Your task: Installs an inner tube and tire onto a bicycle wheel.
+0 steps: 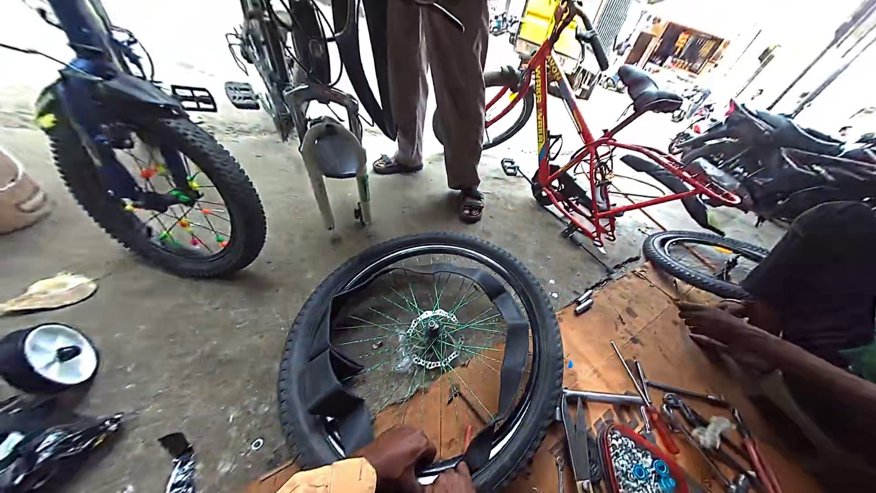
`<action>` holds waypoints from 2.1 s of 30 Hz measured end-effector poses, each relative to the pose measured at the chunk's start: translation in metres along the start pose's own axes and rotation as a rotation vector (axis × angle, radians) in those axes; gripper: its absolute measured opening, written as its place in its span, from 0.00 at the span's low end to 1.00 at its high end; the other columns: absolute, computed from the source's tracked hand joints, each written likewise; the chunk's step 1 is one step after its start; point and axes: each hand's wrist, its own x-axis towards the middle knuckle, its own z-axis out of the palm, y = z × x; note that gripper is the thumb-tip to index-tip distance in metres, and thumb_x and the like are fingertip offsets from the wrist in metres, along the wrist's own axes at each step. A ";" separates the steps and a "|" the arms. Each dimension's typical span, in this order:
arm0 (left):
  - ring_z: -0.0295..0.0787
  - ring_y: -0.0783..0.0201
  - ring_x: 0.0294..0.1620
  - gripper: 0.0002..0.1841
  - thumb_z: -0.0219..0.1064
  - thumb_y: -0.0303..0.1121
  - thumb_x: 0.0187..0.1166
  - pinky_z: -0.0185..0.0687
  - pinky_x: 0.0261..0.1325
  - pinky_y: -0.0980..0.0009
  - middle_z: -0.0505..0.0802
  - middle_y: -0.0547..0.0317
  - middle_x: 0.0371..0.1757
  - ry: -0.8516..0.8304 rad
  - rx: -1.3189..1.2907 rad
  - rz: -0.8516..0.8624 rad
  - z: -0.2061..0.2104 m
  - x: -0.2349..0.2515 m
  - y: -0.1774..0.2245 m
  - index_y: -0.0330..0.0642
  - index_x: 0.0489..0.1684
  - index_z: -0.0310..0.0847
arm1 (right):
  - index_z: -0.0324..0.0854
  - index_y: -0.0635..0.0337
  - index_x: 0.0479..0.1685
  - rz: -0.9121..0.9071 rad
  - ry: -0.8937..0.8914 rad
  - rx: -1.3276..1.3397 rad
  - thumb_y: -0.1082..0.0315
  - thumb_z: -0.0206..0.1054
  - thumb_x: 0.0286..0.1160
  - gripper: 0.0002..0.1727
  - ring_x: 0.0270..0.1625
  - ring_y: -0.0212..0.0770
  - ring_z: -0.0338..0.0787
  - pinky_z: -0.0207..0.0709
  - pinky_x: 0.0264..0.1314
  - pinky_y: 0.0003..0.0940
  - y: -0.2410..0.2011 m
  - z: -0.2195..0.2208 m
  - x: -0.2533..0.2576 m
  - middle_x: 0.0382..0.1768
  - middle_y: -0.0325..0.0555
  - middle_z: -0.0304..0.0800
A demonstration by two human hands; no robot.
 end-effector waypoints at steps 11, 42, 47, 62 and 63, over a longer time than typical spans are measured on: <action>0.89 0.39 0.56 0.22 0.75 0.52 0.73 0.80 0.59 0.34 0.92 0.42 0.49 0.035 -0.021 0.012 -0.001 -0.008 0.004 0.40 0.50 0.87 | 0.89 0.45 0.63 0.100 0.280 0.017 0.64 0.70 0.62 0.24 0.60 0.55 0.89 0.70 0.68 0.60 0.002 0.046 0.004 0.49 0.49 0.95; 0.77 0.40 0.77 0.49 0.76 0.51 0.68 0.65 0.79 0.38 0.80 0.38 0.77 0.243 -0.009 -0.175 0.049 -0.043 0.027 0.39 0.90 0.55 | 0.73 0.58 0.80 0.074 0.171 -0.110 0.45 0.73 0.57 0.45 0.79 0.53 0.77 0.67 0.77 0.55 0.025 0.025 0.020 0.74 0.51 0.83; 0.85 0.40 0.68 0.46 0.72 0.50 0.72 0.74 0.73 0.41 0.86 0.38 0.70 0.218 -0.005 -0.207 0.045 -0.042 0.026 0.36 0.89 0.56 | 0.82 0.59 0.67 0.035 0.220 -0.106 0.44 0.68 0.65 0.34 0.69 0.53 0.85 0.73 0.71 0.52 0.024 0.022 0.026 0.60 0.51 0.92; 0.77 0.48 0.80 0.57 0.75 0.62 0.64 0.62 0.85 0.47 0.82 0.46 0.79 0.326 -0.046 -0.182 0.064 -0.047 0.013 0.42 0.94 0.52 | 0.89 0.65 0.38 0.293 1.291 0.756 0.64 0.60 0.82 0.15 0.42 0.38 0.91 0.87 0.50 0.38 0.087 0.053 -0.043 0.36 0.47 0.91; 0.77 0.48 0.79 0.57 0.74 0.65 0.63 0.62 0.85 0.47 0.82 0.47 0.78 0.335 -0.044 -0.180 0.064 -0.049 0.013 0.43 0.93 0.53 | 0.90 0.66 0.41 0.461 1.296 0.725 0.66 0.60 0.82 0.15 0.42 0.41 0.91 0.86 0.51 0.42 0.106 0.065 -0.045 0.37 0.49 0.91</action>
